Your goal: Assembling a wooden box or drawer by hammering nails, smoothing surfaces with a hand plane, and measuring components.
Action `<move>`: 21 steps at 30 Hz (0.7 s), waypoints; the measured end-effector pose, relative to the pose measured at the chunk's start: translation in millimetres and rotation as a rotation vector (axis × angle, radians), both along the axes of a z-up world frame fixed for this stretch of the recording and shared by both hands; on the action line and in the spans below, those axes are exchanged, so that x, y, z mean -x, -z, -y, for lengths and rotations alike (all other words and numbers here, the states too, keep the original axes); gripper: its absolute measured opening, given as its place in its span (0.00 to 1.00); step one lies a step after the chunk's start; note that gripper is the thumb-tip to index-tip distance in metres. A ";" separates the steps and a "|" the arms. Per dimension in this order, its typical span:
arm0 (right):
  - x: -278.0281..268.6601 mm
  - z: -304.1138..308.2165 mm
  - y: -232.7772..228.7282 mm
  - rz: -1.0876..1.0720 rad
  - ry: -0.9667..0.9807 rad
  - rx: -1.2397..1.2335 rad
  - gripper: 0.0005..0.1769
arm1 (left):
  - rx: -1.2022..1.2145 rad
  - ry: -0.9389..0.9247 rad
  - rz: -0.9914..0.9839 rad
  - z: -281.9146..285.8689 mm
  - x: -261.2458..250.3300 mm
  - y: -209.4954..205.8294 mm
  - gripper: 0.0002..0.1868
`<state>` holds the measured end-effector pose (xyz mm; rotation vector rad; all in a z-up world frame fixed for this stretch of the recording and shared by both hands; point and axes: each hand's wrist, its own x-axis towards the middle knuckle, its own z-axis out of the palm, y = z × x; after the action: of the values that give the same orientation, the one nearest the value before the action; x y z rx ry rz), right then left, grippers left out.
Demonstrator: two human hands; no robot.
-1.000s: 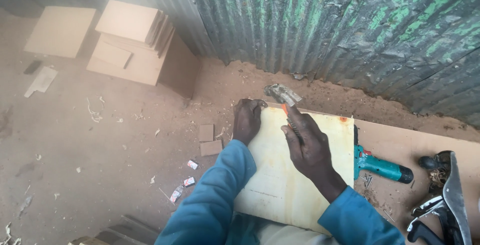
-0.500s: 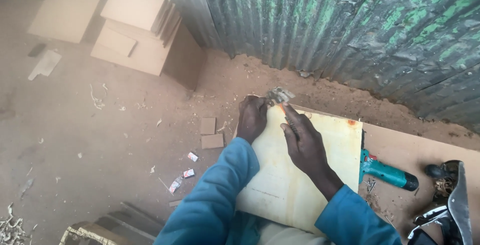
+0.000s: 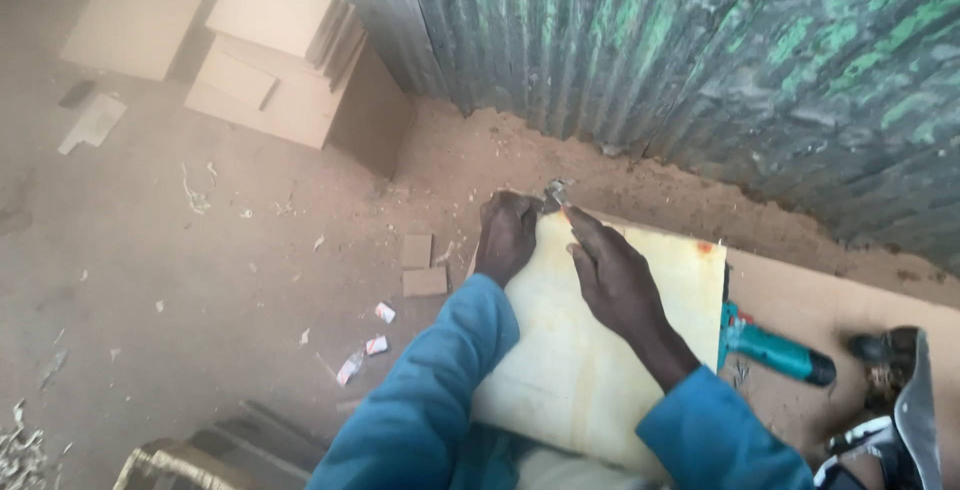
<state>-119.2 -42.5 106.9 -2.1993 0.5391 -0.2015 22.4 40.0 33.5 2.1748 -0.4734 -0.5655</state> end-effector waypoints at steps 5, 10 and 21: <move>9.6 -7.9 -4.3 0.392 0.007 0.116 0.26 | 0.022 0.197 0.258 -10.5 6.1 5.1 0.20; -3.5 1.2 2.3 -0.113 -0.066 0.002 0.25 | -0.021 0.232 0.304 -8.2 6.5 13.1 0.22; -7.4 6.0 -5.9 -0.084 -0.072 0.067 0.26 | -0.084 0.215 0.311 -7.0 6.1 4.2 0.25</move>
<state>-111.8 -48.5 112.8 -2.2963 0.5048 -0.0908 16.3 47.0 29.3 2.3181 -0.8723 -0.3660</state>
